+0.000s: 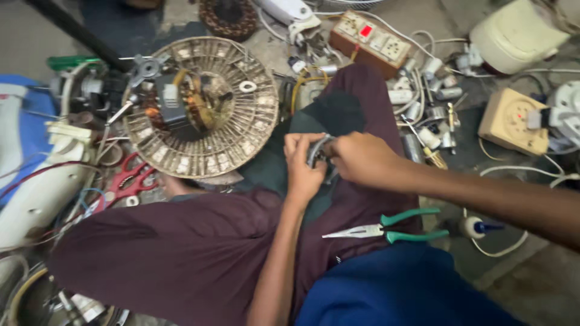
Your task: The person sits on the floor and uses a screwdriver to adjust a small circular metal component. They then apply a liquid from a bottle to the component and continue to manipulate it with the screwdriver.
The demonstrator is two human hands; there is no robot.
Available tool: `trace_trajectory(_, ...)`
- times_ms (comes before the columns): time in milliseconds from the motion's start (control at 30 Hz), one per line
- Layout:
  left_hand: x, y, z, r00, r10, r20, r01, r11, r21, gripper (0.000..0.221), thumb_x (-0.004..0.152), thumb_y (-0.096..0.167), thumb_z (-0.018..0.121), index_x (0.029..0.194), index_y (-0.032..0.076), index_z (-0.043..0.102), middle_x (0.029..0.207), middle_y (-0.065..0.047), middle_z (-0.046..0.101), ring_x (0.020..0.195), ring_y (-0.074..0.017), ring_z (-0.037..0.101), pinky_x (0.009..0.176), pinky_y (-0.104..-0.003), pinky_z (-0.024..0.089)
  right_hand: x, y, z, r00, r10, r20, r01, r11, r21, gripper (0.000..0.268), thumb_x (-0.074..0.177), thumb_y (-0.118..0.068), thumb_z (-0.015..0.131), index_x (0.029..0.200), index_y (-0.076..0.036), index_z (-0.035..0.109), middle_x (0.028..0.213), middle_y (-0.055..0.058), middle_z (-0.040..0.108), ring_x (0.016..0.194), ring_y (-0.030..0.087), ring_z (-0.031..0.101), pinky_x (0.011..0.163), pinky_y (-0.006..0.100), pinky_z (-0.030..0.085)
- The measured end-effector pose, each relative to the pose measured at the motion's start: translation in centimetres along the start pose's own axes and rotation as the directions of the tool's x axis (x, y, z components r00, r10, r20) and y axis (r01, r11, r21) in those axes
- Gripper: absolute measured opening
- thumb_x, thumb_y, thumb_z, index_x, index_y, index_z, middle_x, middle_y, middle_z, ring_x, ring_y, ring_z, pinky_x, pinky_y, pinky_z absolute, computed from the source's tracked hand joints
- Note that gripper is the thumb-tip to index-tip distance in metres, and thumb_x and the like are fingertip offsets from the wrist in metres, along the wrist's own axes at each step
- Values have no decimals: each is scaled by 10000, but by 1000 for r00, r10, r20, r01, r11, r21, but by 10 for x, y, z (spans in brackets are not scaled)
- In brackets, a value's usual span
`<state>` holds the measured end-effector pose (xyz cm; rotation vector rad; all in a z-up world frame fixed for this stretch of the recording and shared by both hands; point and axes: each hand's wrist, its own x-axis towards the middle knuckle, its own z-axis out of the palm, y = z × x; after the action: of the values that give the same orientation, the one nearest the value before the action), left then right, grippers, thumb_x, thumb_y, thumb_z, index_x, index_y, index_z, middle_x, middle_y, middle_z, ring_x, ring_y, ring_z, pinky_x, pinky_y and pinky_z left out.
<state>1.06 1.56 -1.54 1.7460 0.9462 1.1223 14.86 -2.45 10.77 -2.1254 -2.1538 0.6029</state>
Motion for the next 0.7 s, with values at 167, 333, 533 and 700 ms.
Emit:
trace_trajectory(167,-6,-11,-1,998,56,4,-56,998,2,526,662,-59,638,1150,133,677,1130,-119,542,1103,-348,515,1015,-420,420,11,-4,3,1000,11,2,-11,1000,23,236,769,-153,705,981,-164,808,893,191,745,834,395,717,757,512,563)
trace_trajectory(333,-3,-4,0,997,76,-30,-76,997,17,503,703,-54,645,1166,141,677,1153,-117,547,1148,-341,525,1022,-422,423,-7,18,35,990,129,-48,-128,991,28,218,876,-200,700,1080,-182,776,917,178,755,863,373,721,788,480,562)
trace_trajectory(533,-8,9,-2,998,55,-23,-55,998,8,528,674,-61,635,1170,120,670,1172,-132,527,1157,-346,546,987,-437,429,-47,51,105,968,216,-127,10,472,881,188,992,-67,672,1166,0,700,954,43,703,847,93,615,703,270,490)
trace_trajectory(700,-9,7,-2,999,32,-10,-32,998,-57,496,723,-63,608,1185,109,666,1181,-130,524,1122,-323,595,980,-401,502,-63,42,132,937,241,-252,99,511,854,264,985,-64,647,1238,2,688,1049,14,731,959,43,604,818,230,498)
